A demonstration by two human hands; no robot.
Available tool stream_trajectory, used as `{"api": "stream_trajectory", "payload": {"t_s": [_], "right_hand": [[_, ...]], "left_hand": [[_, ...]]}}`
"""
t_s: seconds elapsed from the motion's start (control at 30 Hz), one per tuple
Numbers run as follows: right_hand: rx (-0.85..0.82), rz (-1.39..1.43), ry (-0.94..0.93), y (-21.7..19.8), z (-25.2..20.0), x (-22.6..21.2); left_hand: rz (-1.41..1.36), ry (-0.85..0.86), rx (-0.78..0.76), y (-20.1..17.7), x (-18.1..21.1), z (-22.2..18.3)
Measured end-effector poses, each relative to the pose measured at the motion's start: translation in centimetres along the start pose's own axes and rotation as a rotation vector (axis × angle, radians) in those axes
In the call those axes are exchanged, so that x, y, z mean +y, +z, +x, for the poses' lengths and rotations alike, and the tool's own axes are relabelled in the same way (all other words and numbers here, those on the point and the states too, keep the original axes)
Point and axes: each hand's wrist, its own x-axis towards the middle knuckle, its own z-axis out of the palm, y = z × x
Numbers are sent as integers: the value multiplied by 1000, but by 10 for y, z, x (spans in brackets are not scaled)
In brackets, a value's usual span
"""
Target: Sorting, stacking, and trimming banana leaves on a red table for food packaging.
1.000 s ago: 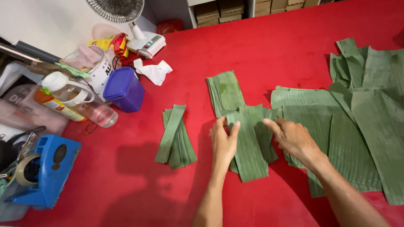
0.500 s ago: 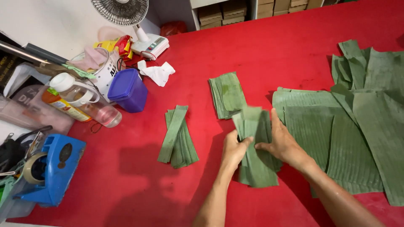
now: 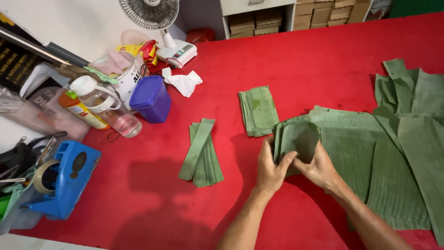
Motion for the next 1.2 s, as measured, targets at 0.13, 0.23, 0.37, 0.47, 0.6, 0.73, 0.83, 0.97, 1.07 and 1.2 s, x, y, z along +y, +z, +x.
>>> {"api": "stream_trajectory", "payload": {"t_s": [0.13,0.23,0.37,0.47,0.6,0.73,0.83,0.97,1.07,1.2], "right_hand": [[142,-29,64,11,2,-10],[253,29,242,-4,19,-38],[200,-49,490,-39,26,-27],[88,-323,603,-59,29,24],[217,-713,167,-57,21,2],[263,-653,74,-59,22,1],[276,-630,38,-55,19,12],[251,-496,-49,-45,22,-10],[258,-371,-115,-36,26,-51],[162,-208,-224,-35,30,-90]], "left_hand": [[27,-72,-30,16,-40,-10],[56,-137,39,-7,-12,33],[680,-460,25,-18,-85,81],[895,-668,-14,-5,-111,117],[925,-894,9,14,-137,141],[913,-938,-92,-5,-193,147],[833,-836,-91,-17,-175,135],[280,-637,-20,-31,-72,106],[174,-509,-98,-55,-43,77],[149,-376,-356,-87,-51,30]]}}
